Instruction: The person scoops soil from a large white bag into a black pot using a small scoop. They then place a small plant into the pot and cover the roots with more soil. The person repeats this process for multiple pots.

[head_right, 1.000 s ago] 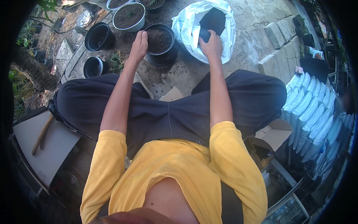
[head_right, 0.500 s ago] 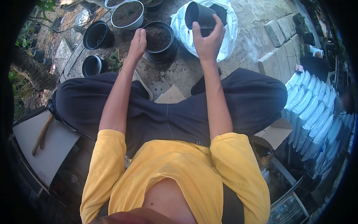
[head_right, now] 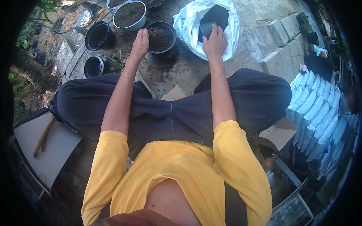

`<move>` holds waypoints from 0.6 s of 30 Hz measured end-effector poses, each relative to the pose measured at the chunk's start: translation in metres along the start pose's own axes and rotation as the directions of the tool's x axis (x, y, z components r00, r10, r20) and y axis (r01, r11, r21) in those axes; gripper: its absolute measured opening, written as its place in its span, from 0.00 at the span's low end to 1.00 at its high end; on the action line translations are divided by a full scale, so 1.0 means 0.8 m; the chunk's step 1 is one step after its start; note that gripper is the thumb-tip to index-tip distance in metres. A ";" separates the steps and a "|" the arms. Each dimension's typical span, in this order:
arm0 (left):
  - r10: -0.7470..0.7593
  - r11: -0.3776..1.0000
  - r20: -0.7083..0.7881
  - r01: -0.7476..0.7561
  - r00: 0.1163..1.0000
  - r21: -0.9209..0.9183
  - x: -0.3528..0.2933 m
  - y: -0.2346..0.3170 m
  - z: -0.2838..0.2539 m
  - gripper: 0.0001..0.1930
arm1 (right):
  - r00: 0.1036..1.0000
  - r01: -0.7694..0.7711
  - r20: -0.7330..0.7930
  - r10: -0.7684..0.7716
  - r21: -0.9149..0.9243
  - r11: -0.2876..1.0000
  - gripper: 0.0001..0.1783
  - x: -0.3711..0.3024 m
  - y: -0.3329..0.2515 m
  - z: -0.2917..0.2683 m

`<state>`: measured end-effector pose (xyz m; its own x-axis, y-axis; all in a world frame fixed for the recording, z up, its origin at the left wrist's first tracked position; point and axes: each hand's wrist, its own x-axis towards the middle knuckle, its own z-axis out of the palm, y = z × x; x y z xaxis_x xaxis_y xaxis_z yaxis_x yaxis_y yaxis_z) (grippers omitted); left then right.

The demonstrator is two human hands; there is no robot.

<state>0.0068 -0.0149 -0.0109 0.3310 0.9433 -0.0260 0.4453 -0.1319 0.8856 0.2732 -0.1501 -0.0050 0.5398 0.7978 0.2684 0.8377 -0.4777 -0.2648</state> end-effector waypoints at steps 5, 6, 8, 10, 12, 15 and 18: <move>0.006 1.000 0.005 -0.006 1.000 -0.005 0.002 -0.001 -0.002 0.21 | 0.986 0.028 0.165 -0.038 0.061 0.998 0.40 -0.006 0.010 0.022; -0.003 1.000 0.013 0.003 1.000 -0.005 0.002 0.000 -0.002 0.21 | 0.981 0.026 0.189 -0.040 0.076 0.997 0.40 -0.003 0.012 0.023; -0.004 1.000 0.011 0.004 1.000 -0.003 0.003 0.000 -0.004 0.21 | 0.978 -0.039 0.208 0.015 0.111 0.993 0.41 0.003 0.014 0.022; 0.006 1.000 -0.002 -0.006 1.000 -0.008 0.000 -0.001 -0.002 0.21 | 0.953 -0.179 0.270 0.137 0.135 0.975 0.41 0.009 0.012 0.012; 0.018 1.000 -0.008 -0.019 1.000 -0.010 0.002 -0.003 -0.002 0.21 | 0.923 -0.337 0.251 0.292 0.162 0.927 0.41 0.015 0.001 -0.001; 0.010 1.000 -0.002 -0.010 1.000 -0.009 0.003 -0.004 -0.003 0.21 | 0.865 -0.502 0.171 0.472 0.288 0.815 0.41 0.015 -0.020 -0.034; 0.011 1.000 -0.003 -0.011 1.000 -0.019 0.002 -0.003 -0.001 0.21 | 0.889 -0.422 0.017 0.458 0.420 0.803 0.42 0.015 -0.023 -0.048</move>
<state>0.0059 -0.0128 -0.0130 0.3334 0.9427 -0.0144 0.4257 -0.1369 0.8945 0.2679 -0.1457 0.0387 0.8623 0.4962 0.1013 0.4098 -0.5660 -0.7154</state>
